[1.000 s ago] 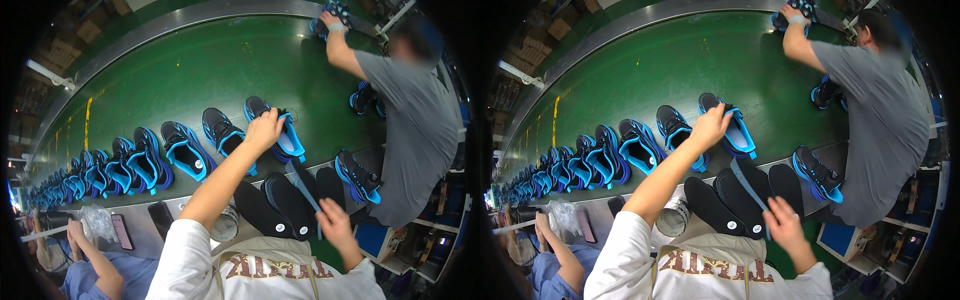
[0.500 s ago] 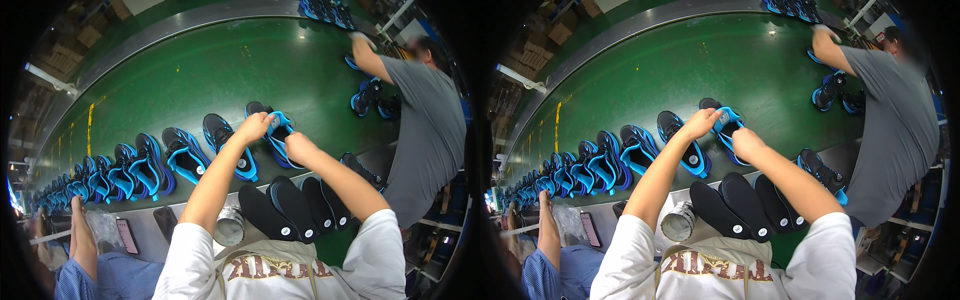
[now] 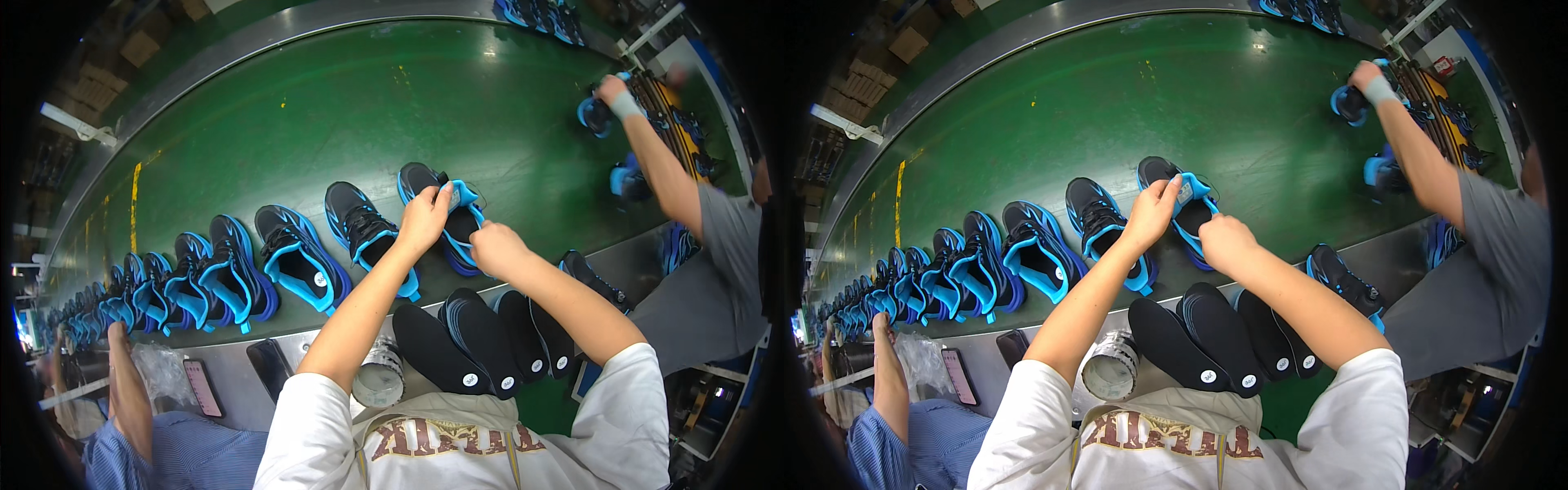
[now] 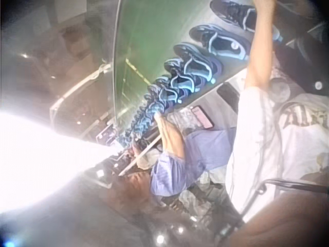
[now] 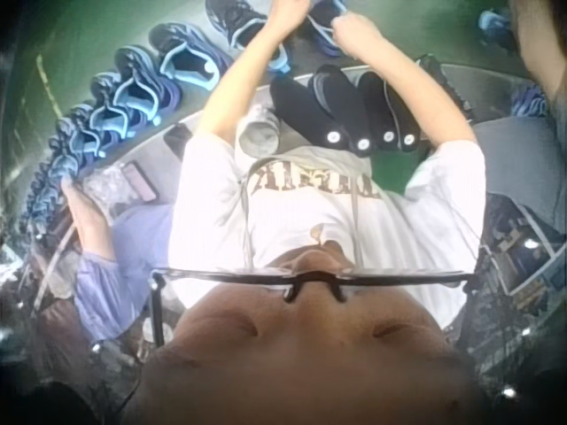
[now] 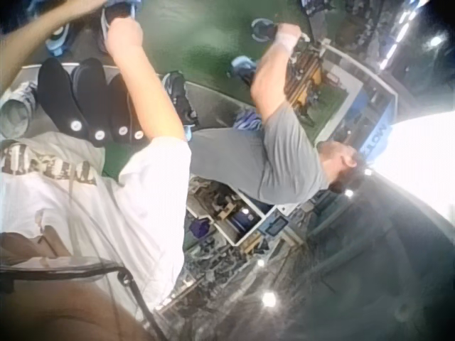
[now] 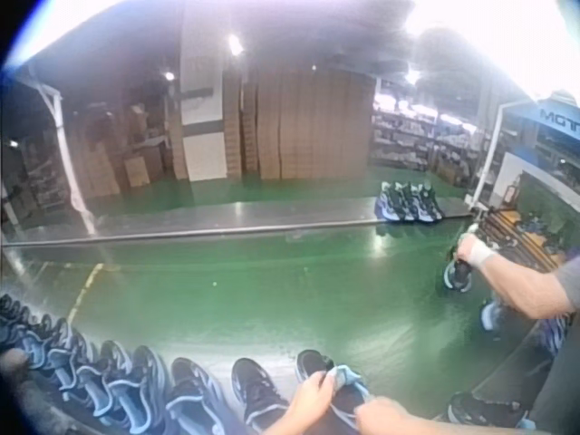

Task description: The person inserts insoles into shoes on a conveyor belt, walks to a storage rack to retrieve a batch of insoles, and returns to the conveyor belt to insert insoles into more shoes.

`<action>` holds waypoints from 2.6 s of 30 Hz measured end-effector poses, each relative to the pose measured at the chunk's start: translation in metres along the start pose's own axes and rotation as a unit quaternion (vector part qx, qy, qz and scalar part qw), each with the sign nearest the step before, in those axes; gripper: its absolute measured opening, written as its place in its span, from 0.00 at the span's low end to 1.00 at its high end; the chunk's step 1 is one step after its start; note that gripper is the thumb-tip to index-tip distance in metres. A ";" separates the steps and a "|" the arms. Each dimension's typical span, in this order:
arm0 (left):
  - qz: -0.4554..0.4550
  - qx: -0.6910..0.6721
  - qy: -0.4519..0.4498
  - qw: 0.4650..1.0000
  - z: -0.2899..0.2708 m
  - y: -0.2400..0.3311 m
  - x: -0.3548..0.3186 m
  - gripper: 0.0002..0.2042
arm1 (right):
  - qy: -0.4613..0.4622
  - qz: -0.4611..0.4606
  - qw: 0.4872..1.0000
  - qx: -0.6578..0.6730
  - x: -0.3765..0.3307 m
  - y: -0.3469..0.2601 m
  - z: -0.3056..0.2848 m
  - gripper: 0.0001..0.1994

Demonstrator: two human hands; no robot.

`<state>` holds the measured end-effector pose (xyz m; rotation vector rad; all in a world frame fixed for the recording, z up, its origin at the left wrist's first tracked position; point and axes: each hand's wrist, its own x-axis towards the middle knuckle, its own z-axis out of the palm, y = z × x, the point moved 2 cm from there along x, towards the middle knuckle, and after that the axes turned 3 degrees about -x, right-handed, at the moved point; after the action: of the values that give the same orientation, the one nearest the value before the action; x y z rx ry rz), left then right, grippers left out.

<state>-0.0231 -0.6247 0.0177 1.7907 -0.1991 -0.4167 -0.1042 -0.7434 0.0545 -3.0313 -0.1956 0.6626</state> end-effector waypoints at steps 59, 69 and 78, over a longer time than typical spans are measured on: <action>-0.005 -0.377 -0.106 0.920 -0.064 0.021 -0.167 0.09 | 0.311 0.009 0.894 0.323 -0.060 -0.010 0.069 0.11; 0.174 0.332 -0.047 0.926 -0.017 -0.007 -0.262 0.16 | 0.272 -0.119 0.935 0.194 -0.103 -0.053 0.072 0.20; 0.278 0.410 0.052 0.867 -0.002 -0.018 -0.269 0.18 | 0.032 -0.076 0.977 0.197 -0.075 -0.084 0.100 0.24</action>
<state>-0.2719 -0.5243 0.0476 2.4459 -0.9009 0.2350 -0.2237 -0.6696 -0.0004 -2.6226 -0.2580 0.5183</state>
